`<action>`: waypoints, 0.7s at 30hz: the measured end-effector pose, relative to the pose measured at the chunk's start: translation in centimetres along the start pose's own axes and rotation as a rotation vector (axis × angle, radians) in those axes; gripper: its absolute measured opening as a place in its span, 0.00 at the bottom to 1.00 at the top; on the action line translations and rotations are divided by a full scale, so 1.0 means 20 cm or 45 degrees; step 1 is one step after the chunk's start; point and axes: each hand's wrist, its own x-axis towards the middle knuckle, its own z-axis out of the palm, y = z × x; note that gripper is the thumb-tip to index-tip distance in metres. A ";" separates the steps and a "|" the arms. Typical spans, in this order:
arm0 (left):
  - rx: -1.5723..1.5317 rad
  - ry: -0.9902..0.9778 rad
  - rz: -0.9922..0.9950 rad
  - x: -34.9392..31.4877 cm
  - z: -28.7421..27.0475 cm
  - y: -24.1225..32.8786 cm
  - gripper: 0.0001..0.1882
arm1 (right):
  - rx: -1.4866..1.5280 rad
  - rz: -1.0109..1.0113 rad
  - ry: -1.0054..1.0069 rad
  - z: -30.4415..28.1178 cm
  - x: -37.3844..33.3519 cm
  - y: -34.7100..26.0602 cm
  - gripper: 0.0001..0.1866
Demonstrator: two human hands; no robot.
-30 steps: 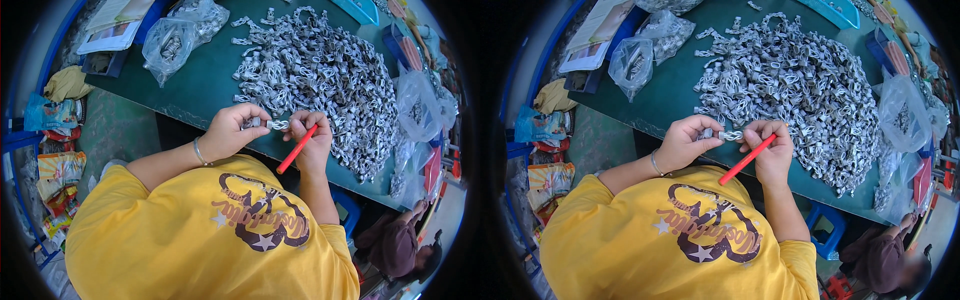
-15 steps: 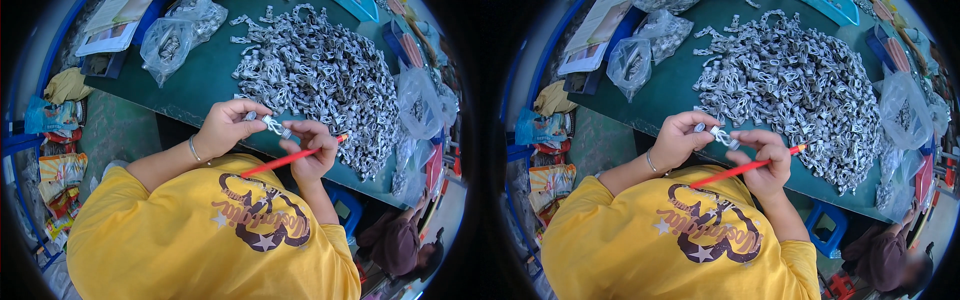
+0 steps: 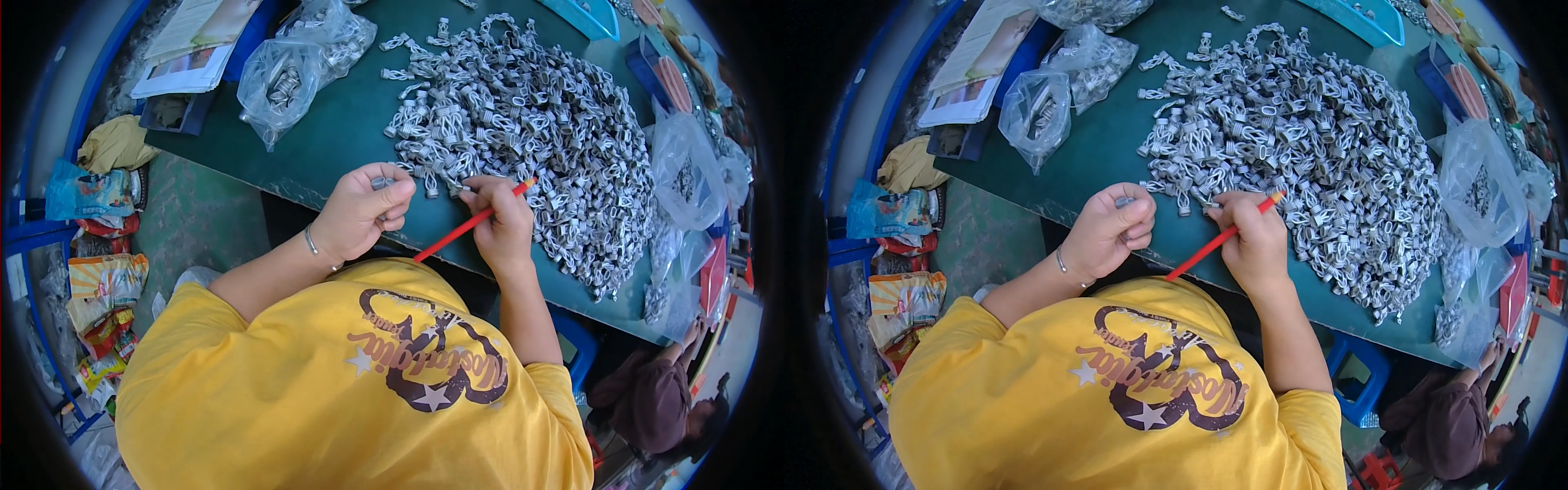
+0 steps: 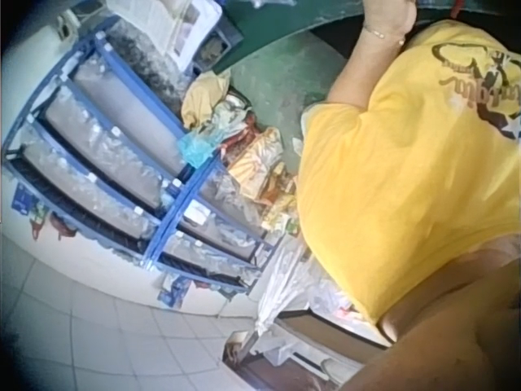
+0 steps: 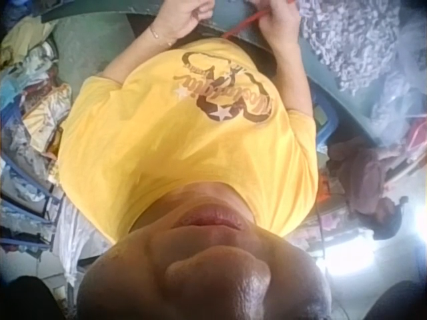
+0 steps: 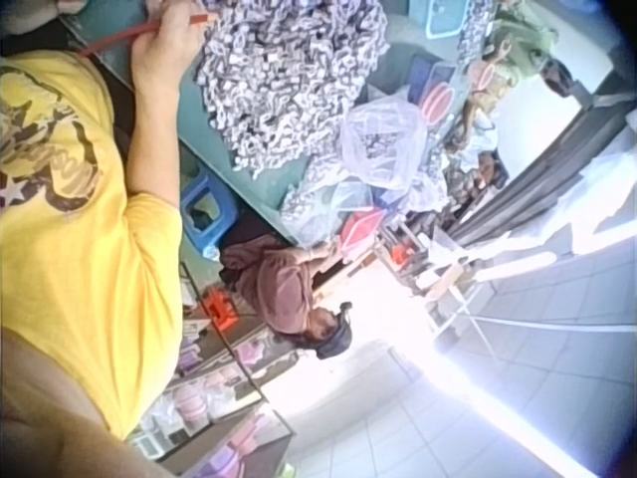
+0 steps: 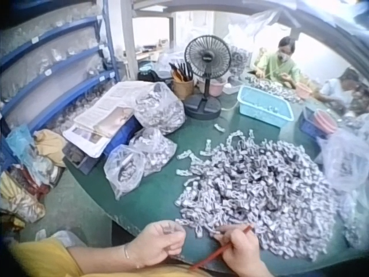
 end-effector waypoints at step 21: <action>1.180 -0.113 0.532 0.01 0.18 0.04 0.09 | 1.082 0.284 0.290 0.01 -0.08 -0.09 0.19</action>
